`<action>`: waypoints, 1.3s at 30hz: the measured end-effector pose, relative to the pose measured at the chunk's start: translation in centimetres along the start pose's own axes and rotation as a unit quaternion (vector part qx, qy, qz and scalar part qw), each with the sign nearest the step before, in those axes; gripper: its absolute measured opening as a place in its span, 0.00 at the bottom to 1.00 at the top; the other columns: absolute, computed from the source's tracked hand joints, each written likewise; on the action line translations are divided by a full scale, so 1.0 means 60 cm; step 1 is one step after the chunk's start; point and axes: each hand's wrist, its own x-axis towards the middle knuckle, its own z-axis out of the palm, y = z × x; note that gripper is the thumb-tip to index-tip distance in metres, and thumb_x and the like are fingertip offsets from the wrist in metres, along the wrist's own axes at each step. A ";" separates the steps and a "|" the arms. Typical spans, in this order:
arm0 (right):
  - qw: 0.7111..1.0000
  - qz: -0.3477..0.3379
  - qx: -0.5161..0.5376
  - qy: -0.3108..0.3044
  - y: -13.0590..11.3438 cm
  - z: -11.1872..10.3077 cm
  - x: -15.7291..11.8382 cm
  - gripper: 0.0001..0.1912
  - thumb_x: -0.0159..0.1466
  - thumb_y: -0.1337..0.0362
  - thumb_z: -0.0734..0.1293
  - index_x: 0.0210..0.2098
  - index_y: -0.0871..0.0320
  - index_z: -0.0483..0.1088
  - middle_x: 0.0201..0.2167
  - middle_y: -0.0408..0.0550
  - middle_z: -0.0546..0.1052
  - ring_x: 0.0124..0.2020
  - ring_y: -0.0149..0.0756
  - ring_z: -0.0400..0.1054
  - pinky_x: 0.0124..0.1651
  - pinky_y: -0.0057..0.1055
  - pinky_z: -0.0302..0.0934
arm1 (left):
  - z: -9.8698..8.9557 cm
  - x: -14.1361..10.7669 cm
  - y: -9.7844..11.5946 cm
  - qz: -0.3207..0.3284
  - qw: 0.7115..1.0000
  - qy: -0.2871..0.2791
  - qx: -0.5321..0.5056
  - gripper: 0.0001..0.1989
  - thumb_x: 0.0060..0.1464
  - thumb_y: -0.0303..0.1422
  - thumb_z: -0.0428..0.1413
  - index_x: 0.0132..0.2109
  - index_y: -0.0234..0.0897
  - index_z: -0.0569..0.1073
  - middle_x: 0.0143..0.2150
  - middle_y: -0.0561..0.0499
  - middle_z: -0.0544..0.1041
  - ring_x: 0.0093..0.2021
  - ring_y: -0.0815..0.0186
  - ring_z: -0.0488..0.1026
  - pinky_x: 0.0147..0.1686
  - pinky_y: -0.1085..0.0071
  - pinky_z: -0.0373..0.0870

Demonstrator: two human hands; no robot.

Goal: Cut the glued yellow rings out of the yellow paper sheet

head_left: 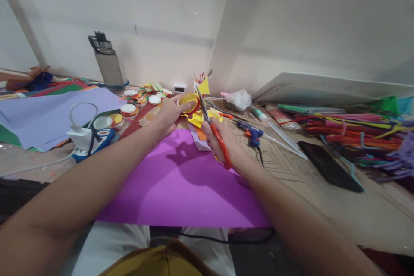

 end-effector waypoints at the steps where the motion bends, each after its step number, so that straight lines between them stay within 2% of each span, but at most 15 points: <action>1: 1.000 -0.002 -0.005 -0.003 -0.001 0.000 0.001 0.22 0.67 0.41 0.58 0.32 0.53 0.57 0.21 0.39 0.65 0.19 0.28 0.55 0.21 0.27 0.50 | 0.001 0.000 0.000 0.001 1.000 0.000 0.001 0.17 0.41 0.34 0.68 0.40 0.36 0.76 0.34 0.52 0.77 0.29 0.71 0.72 0.26 0.76 0.66; 10: 1.000 -0.004 0.008 -0.010 0.002 0.001 0.005 0.21 0.66 0.41 0.58 0.33 0.52 0.56 0.21 0.37 0.64 0.19 0.28 0.56 0.21 0.27 0.51 | 0.014 -0.012 0.002 0.000 1.000 -0.011 0.010 0.21 0.39 0.34 0.69 0.43 0.36 0.76 0.36 0.51 0.78 0.29 0.71 0.72 0.24 0.77 0.65; 22: 1.000 0.012 0.014 -0.008 0.005 0.001 0.001 0.22 0.65 0.39 0.59 0.33 0.52 0.56 0.21 0.39 0.65 0.19 0.29 0.56 0.20 0.28 0.51 | 0.002 -0.004 0.000 0.008 0.999 -0.039 0.019 0.22 0.37 0.35 0.70 0.41 0.36 0.75 0.35 0.52 0.76 0.30 0.70 0.72 0.27 0.74 0.70; 32: 1.000 0.003 -0.023 -0.004 0.000 -0.004 0.001 0.21 0.66 0.41 0.58 0.32 0.53 0.59 0.21 0.39 0.65 0.20 0.29 0.56 0.21 0.27 0.49 | -0.003 0.002 -0.001 0.014 1.000 -0.011 0.017 0.20 0.35 0.36 0.71 0.38 0.36 0.76 0.34 0.52 0.77 0.30 0.71 0.71 0.26 0.76 0.65; 39: 0.997 -0.042 -0.069 0.012 -0.009 -0.007 0.004 0.19 0.68 0.45 0.57 0.31 0.53 0.58 0.24 0.41 0.66 0.24 0.31 0.58 0.28 0.30 0.52 | 0.000 0.000 -0.001 0.008 1.000 -0.006 0.025 0.19 0.37 0.36 0.70 0.38 0.36 0.76 0.31 0.53 0.76 0.28 0.72 0.70 0.24 0.77 0.63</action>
